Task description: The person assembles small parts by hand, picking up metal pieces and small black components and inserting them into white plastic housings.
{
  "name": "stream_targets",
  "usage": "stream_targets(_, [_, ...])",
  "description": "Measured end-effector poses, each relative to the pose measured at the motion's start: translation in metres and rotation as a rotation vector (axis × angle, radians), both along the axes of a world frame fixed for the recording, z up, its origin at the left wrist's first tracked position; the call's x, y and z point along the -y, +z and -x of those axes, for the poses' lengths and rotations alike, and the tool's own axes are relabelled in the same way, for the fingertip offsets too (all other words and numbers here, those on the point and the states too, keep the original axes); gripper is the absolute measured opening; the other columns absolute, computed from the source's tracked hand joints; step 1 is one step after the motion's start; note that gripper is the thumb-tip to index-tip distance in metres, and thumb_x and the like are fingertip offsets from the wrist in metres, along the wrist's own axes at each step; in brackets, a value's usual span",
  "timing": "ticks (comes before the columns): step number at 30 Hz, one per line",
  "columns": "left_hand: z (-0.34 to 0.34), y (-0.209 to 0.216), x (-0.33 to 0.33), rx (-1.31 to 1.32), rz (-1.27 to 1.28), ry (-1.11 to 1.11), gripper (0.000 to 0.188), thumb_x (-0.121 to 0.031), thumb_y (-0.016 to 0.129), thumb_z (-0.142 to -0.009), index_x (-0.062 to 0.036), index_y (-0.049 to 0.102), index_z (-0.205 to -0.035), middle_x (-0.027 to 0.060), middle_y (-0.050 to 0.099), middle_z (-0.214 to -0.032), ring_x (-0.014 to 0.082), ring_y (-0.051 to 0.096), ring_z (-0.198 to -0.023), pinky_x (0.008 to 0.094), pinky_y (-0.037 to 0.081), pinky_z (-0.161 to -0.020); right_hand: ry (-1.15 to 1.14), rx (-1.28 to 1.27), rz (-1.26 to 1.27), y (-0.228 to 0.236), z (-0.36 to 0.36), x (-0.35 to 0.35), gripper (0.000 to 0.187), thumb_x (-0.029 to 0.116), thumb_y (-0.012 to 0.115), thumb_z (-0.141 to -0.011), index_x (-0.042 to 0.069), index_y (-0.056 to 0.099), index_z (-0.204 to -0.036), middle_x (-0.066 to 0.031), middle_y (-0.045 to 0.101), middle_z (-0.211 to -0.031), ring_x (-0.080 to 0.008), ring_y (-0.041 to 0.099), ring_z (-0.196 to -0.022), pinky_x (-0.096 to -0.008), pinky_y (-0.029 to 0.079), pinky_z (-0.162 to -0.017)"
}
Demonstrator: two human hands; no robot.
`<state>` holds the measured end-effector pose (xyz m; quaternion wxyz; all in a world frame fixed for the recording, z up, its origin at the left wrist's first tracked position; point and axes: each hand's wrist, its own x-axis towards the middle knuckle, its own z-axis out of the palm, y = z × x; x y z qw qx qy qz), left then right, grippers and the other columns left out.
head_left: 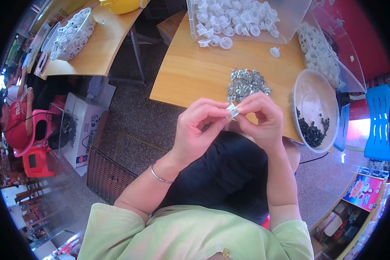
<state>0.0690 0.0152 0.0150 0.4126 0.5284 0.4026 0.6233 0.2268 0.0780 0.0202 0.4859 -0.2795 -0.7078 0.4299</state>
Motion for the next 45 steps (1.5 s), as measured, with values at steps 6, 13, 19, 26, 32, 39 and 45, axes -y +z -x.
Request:
stream_targets(6, [-0.001, 0.002, 0.001, 0.014, 0.014, 0.008, 0.017, 0.010, 0.058, -0.079, 0.0022, 0.062, -0.093, 0.0106, 0.057, -0.100, 0.0152, 0.061, -0.090, 0.0236, 0.051, -0.078, 0.018, -0.003, 0.001, -0.001, 0.000, -0.002, 0.021, -0.010, 0.069, -0.061, 0.002, 0.062, -0.076, -0.0065, 0.060, -0.080, -0.0145, 0.060, -0.075, -0.0236, 0.048, -0.065])
stream_targets(13, [-0.001, 0.000, 0.001, 0.066, 0.053, -0.025, 0.018, 0.011, 0.057, -0.080, 0.0030, 0.061, -0.095, 0.0104, 0.057, -0.102, 0.0140, 0.060, -0.089, 0.0230, 0.050, -0.077, 0.083, 0.017, -0.027, 0.001, -0.006, -0.006, 0.020, -0.006, 0.072, -0.065, 0.003, 0.063, -0.081, -0.0062, 0.060, -0.081, -0.0128, 0.059, -0.071, -0.0228, 0.047, -0.062])
stream_targets(19, [-0.001, 0.002, 0.001, 0.112, 0.068, -0.044, 0.019, 0.011, 0.055, -0.081, 0.0038, 0.060, -0.098, 0.0101, 0.058, -0.101, 0.0125, 0.060, -0.085, 0.0225, 0.050, -0.075, 0.090, -0.005, 0.028, -0.001, -0.005, -0.005, 0.022, -0.007, 0.071, -0.066, 0.002, 0.063, -0.085, -0.0059, 0.060, -0.082, -0.0120, 0.058, -0.069, -0.0222, 0.047, -0.061])
stream_targets(26, [0.004, 0.002, 0.000, 0.116, 0.082, -0.023, 0.022, 0.011, 0.057, -0.080, 0.0047, 0.059, -0.100, 0.0138, 0.057, -0.106, 0.0171, 0.059, -0.094, 0.0261, 0.049, -0.082, 0.052, 0.006, -0.077, -0.001, 0.000, -0.002, 0.024, -0.008, 0.073, -0.062, 0.003, 0.062, -0.081, -0.0058, 0.060, -0.079, -0.0128, 0.059, -0.067, -0.0226, 0.047, -0.060])
stream_targets(32, [0.002, 0.005, 0.001, 0.065, 0.054, 0.013, 0.025, 0.014, 0.057, -0.076, 0.0058, 0.059, -0.100, 0.0150, 0.055, -0.108, 0.0194, 0.059, -0.097, 0.0285, 0.050, -0.085, 0.023, -0.005, -0.127, 0.001, 0.002, 0.002, 0.024, -0.005, 0.076, -0.060, 0.003, 0.061, -0.077, -0.0059, 0.061, -0.075, -0.0137, 0.060, -0.065, -0.0233, 0.048, -0.058])
stream_targets(39, [0.003, 0.005, 0.001, -0.005, 0.014, 0.032, 0.027, 0.016, 0.056, -0.075, 0.0061, 0.059, -0.100, 0.0142, 0.055, -0.106, 0.0193, 0.060, -0.095, 0.0281, 0.051, -0.083, 0.051, 0.009, -0.174, 0.006, 0.004, 0.003, 0.022, -0.005, 0.076, -0.061, 0.003, 0.061, -0.075, -0.0061, 0.061, -0.074, -0.0142, 0.060, -0.066, -0.0236, 0.049, -0.056])
stream_targets(45, [0.002, 0.005, 0.000, -0.062, -0.024, 0.120, 0.025, 0.011, 0.062, -0.072, 0.0040, 0.063, -0.096, 0.0117, 0.060, -0.097, 0.0157, 0.063, -0.085, 0.0247, 0.053, -0.076, 0.038, 0.062, -0.252, 0.009, 0.005, 0.004, 0.021, -0.004, 0.076, -0.061, 0.004, 0.061, -0.074, -0.0060, 0.061, -0.073, -0.0154, 0.061, -0.067, -0.0237, 0.049, -0.053])
